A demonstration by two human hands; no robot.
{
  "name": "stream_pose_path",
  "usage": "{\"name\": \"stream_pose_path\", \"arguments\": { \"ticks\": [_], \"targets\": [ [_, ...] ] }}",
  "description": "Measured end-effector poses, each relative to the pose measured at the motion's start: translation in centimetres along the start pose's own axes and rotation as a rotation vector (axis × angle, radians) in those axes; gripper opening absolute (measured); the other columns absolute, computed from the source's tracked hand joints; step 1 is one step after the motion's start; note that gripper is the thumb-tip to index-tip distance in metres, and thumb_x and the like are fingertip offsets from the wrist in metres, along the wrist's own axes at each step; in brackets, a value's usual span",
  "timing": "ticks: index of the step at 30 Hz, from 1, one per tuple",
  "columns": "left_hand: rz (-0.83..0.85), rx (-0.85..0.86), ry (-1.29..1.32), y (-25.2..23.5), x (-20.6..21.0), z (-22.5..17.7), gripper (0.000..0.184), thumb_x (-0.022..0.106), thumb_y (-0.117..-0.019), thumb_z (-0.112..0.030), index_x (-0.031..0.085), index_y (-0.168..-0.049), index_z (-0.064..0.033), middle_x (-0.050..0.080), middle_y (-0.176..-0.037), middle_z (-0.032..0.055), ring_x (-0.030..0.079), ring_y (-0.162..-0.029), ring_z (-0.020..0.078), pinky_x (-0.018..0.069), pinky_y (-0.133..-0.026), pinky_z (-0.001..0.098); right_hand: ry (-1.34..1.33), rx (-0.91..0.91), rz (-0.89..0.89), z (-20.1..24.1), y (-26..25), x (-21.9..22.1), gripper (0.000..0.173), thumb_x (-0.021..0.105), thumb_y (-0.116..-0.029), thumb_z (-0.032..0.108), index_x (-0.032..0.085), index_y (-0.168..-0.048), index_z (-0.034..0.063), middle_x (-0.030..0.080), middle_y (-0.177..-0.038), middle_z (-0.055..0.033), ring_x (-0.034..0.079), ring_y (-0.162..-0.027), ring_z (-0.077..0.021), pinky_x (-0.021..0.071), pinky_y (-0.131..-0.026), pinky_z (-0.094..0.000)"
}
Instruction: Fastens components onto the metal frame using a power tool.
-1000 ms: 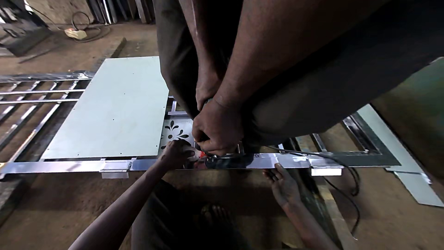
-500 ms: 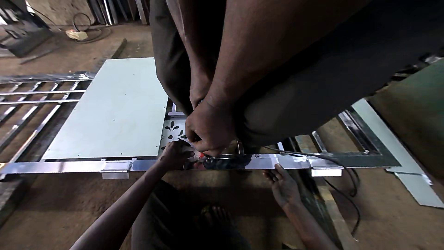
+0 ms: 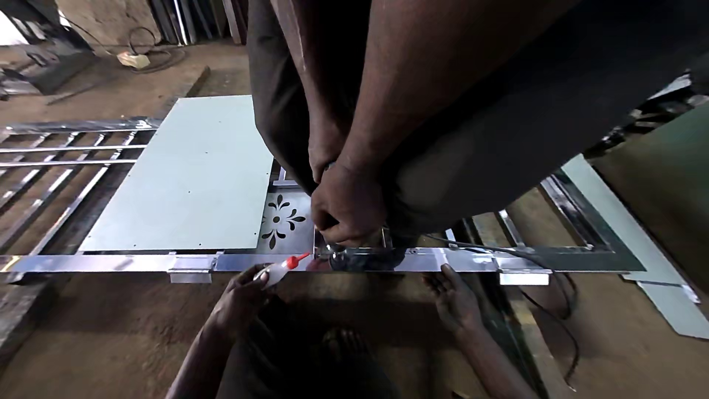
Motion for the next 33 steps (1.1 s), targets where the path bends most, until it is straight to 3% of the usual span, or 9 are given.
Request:
{"name": "stream_pose_path", "arguments": {
  "ticks": [2, 4, 5, 9, 12, 14, 33],
  "targets": [
    [0.011, 0.038, 0.226, 2.2, 0.3, 1.2, 0.026, 0.067, -0.0861, -0.022, 0.068, -0.107, -0.0069, 0.073, -0.096, 0.0081, 0.070, -0.078, 0.0135, 0.0608, -0.070, 0.0282, -0.007, 0.005, 0.001, 0.0, 0.1, 0.0, 0.025, 0.051, -0.1072, 0.021, 0.060, -0.114, -0.0015, 0.073, -0.091, -0.0140, 0.073, -0.078, -0.0219, 0.0629, -0.070, -0.0356],
    [0.080, 0.058, 0.399, 4.1, 1.2, 2.3, 0.036, 0.084, -0.0759, -0.030, 0.075, -0.105, -0.0106, 0.074, -0.096, 0.0084, 0.071, -0.076, 0.0136, 0.0613, -0.068, 0.0285, -0.019, 0.004, 0.000, 0.0, 0.2, 0.0, 0.024, 0.052, -0.1069, 0.020, 0.060, -0.114, -0.0015, 0.072, -0.091, -0.0133, 0.073, -0.078, -0.0217, 0.0628, -0.070, -0.0357],
    [0.139, 0.058, 0.458, 4.8, 1.8, 2.8, 0.039, 0.086, -0.0740, -0.032, 0.076, -0.106, -0.0114, 0.074, -0.096, 0.0084, 0.071, -0.075, 0.0133, 0.0610, -0.067, 0.0282, -0.023, 0.002, -0.001, 0.0, 0.2, 0.1, 0.024, 0.052, -0.1068, 0.020, 0.060, -0.114, -0.0014, 0.072, -0.091, -0.0133, 0.073, -0.078, -0.0216, 0.0628, -0.070, -0.0355],
    [0.438, 0.082, 0.650, 7.1, 4.3, 4.5, 0.041, 0.078, -0.0849, -0.028, 0.071, -0.120, -0.0092, 0.072, -0.108, 0.0129, 0.071, -0.090, 0.0193, 0.0601, -0.078, 0.0337, -0.028, 0.000, -0.009, 0.1, 0.4, 0.1, 0.023, 0.053, -0.1064, 0.019, 0.060, -0.115, -0.0014, 0.071, -0.091, -0.0131, 0.072, -0.078, -0.0210, 0.0629, -0.070, -0.0349],
    [0.561, 0.102, 0.692, 8.1, 5.7, 5.0, 0.043, 0.076, -0.0877, -0.029, 0.069, -0.125, -0.0093, 0.071, -0.115, 0.0141, 0.069, -0.103, 0.0233, 0.0572, -0.091, 0.0390, -0.020, -0.003, -0.011, 0.1, 0.4, 0.1, 0.024, 0.053, -0.1066, 0.020, 0.061, -0.115, -0.0012, 0.072, -0.091, -0.0134, 0.072, -0.077, -0.0208, 0.0626, -0.069, -0.0346],
    [0.611, 0.125, 0.700, 8.5, 6.3, 5.1, 0.044, 0.076, -0.0887, -0.029, 0.068, -0.127, -0.0092, 0.070, -0.117, 0.0138, 0.068, -0.106, 0.0237, 0.0555, -0.093, 0.0394, -0.020, -0.004, -0.014, 0.1, 0.4, 0.1, 0.024, 0.053, -0.1067, 0.020, 0.060, -0.116, -0.0009, 0.071, -0.091, -0.0131, 0.072, -0.077, -0.0208, 0.0626, -0.070, -0.0345],
    [0.647, 0.179, 0.657, 9.3, 7.0, 3.9, 0.041, 0.076, -0.0898, -0.029, 0.068, -0.126, -0.0123, 0.070, -0.119, 0.0109, 0.066, -0.108, 0.0209, 0.0538, -0.094, 0.0371, -0.035, -0.006, -0.016, -0.1, 0.2, -0.1, 0.025, 0.055, -0.1058, 0.021, 0.061, -0.114, -0.0021, 0.072, -0.091, -0.0142, 0.072, -0.078, -0.0215, 0.0626, -0.070, -0.0350]
  ]
}}
Point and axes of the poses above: each hand's wrist, its own y-axis away from the middle knuckle, its own x-axis out of the palm, z = x × y, the point moved 10 cm from there along -y, towards the middle knuckle
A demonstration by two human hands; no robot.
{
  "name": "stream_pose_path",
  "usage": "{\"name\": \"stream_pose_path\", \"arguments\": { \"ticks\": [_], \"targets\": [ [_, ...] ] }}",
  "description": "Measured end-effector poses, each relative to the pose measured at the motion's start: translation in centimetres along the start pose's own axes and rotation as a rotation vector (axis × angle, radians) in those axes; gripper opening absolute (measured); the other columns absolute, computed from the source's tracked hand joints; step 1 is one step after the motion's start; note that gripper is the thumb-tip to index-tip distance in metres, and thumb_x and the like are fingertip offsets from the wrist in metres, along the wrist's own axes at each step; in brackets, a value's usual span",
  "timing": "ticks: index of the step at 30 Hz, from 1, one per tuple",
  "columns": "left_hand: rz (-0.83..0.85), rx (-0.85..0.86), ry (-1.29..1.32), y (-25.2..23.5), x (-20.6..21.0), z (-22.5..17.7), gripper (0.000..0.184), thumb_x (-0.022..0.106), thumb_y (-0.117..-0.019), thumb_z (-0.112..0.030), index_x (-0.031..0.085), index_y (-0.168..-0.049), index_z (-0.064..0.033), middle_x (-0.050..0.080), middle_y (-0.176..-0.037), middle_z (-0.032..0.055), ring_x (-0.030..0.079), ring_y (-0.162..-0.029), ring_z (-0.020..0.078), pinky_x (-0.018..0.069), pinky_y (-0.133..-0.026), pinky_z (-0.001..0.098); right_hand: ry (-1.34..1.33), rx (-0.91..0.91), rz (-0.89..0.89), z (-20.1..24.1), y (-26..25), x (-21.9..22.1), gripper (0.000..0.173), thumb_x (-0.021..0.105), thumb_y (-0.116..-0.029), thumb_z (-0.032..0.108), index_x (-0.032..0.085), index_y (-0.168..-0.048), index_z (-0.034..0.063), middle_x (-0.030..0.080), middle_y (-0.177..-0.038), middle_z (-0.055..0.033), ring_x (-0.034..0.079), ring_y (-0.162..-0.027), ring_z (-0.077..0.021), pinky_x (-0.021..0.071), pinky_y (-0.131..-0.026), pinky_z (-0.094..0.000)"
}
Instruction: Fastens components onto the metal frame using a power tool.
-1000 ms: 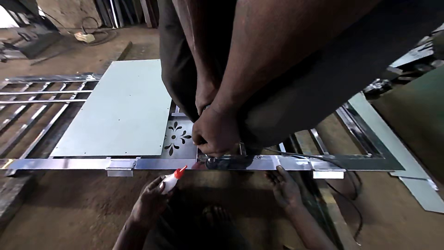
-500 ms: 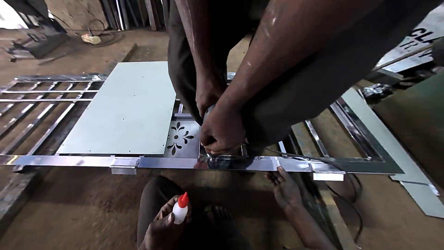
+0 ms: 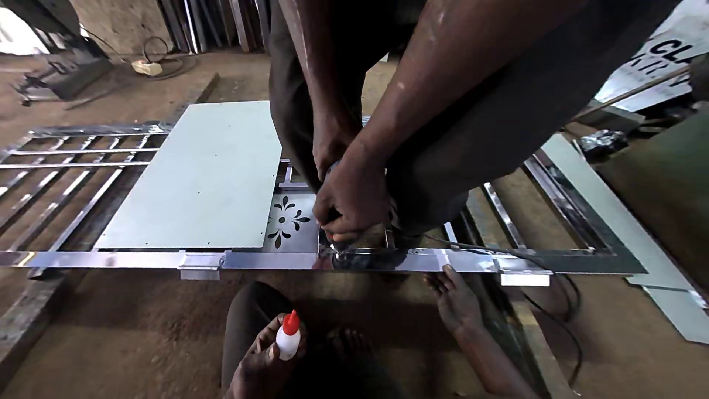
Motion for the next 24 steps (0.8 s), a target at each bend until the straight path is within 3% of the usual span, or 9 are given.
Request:
{"name": "stream_pose_path", "arguments": {
  "ticks": [10, 12, 14, 16, 18, 21, 22, 24],
  "targets": [
    [0.023, -0.020, 0.000, -0.5, 0.6, 0.8, 0.041, 0.074, -0.0912, -0.028, 0.068, -0.128, -0.0121, 0.070, -0.122, 0.0106, 0.067, -0.110, 0.0208, 0.0544, -0.096, 0.0367, -0.011, 0.006, 0.001, 0.0, 0.0, 0.0, 0.026, 0.055, -0.1060, 0.020, 0.061, -0.117, -0.0022, 0.072, -0.092, -0.0143, 0.073, -0.078, -0.0217, 0.0628, -0.072, -0.0350],
    [0.037, -0.024, -0.012, -0.8, 0.9, 1.3, 0.041, 0.073, -0.0926, -0.028, 0.067, -0.130, -0.0129, 0.070, -0.122, 0.0097, 0.067, -0.110, 0.0198, 0.0538, -0.096, 0.0360, 0.021, 0.050, 0.031, -0.5, 0.8, 0.1, 0.030, 0.051, -0.1082, 0.025, 0.059, -0.118, -0.0014, 0.072, -0.093, -0.0136, 0.072, -0.080, -0.0209, 0.0622, -0.072, -0.0339],
    [0.040, -0.030, -0.028, -1.4, 1.2, 2.0, 0.040, 0.073, -0.0933, -0.029, 0.067, -0.130, -0.0126, 0.070, -0.120, 0.0096, 0.067, -0.109, 0.0191, 0.0545, -0.096, 0.0358, 0.109, 0.108, 0.108, -1.7, 2.8, 0.8, 0.038, 0.043, -0.1109, 0.032, 0.060, -0.112, -0.0017, 0.072, -0.089, -0.0130, 0.072, -0.078, -0.0216, 0.0616, -0.071, -0.0347],
    [0.011, -0.052, -0.058, -2.1, 1.3, 3.1, 0.040, 0.074, -0.0924, -0.029, 0.068, -0.128, -0.0121, 0.071, -0.118, 0.0101, 0.068, -0.105, 0.0188, 0.0555, -0.094, 0.0359, 0.242, 0.171, 0.273, -3.4, 6.0, 2.6, 0.043, 0.037, -0.1121, 0.034, 0.060, -0.107, -0.0024, 0.072, -0.088, -0.0147, 0.072, -0.078, -0.0245, 0.0615, -0.072, -0.0381],
    [-0.024, -0.089, -0.084, -2.9, 1.0, 4.9, 0.039, 0.075, -0.0915, -0.027, 0.068, -0.126, -0.0113, 0.071, -0.116, 0.0106, 0.068, -0.103, 0.0182, 0.0562, -0.092, 0.0356, 0.339, 0.195, 0.546, -4.5, 9.6, 5.5, 0.035, 0.042, -0.1102, 0.025, 0.062, -0.114, -0.0041, 0.073, -0.098, -0.0166, 0.073, -0.087, -0.0273, 0.0625, -0.079, -0.0410],
    [-0.055, -0.169, -0.102, -4.3, 0.9, 8.1, 0.038, 0.075, -0.0920, -0.026, 0.068, -0.125, -0.0097, 0.072, -0.114, 0.0114, 0.070, -0.099, 0.0187, 0.0582, -0.089, 0.0372, 0.375, 0.095, 0.945, -3.7, 14.3, 10.0, 0.039, 0.069, -0.0974, 0.022, 0.064, -0.129, -0.0013, 0.073, -0.116, -0.0119, 0.071, -0.102, -0.0215, 0.0604, -0.090, -0.0376],
    [-0.076, -0.199, -0.118, -4.8, 0.9, 9.1, 0.038, 0.076, -0.0913, -0.027, 0.068, -0.124, -0.0091, 0.072, -0.112, 0.0117, 0.070, -0.097, 0.0194, 0.0589, -0.087, 0.0387, 0.393, 0.036, 0.998, -2.4, 15.9, 11.6, 0.042, 0.075, -0.0908, 0.021, 0.065, -0.126, 0.0011, 0.073, -0.113, -0.0061, 0.070, -0.101, -0.0144, 0.0599, -0.089, -0.0325],
    [-0.101, -0.243, -0.126, -5.4, 1.0, 10.3, 0.040, 0.076, -0.0907, -0.029, 0.068, -0.123, -0.0070, 0.072, -0.112, 0.0143, 0.071, -0.096, 0.0224, 0.0599, -0.085, 0.0413, 0.346, -0.070, 1.090, -0.5, 18.0, 13.4, 0.048, 0.082, -0.0834, 0.017, 0.066, -0.126, -0.0004, 0.073, -0.112, -0.0035, 0.069, -0.098, -0.0087, 0.0596, -0.087, -0.0299]
  ]
}}
Point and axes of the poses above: each hand's wrist, its own y-axis away from the middle knuckle, its own x-axis out of the palm, z = x × y, the point moved 10 cm from there along -y, towards the middle knuckle
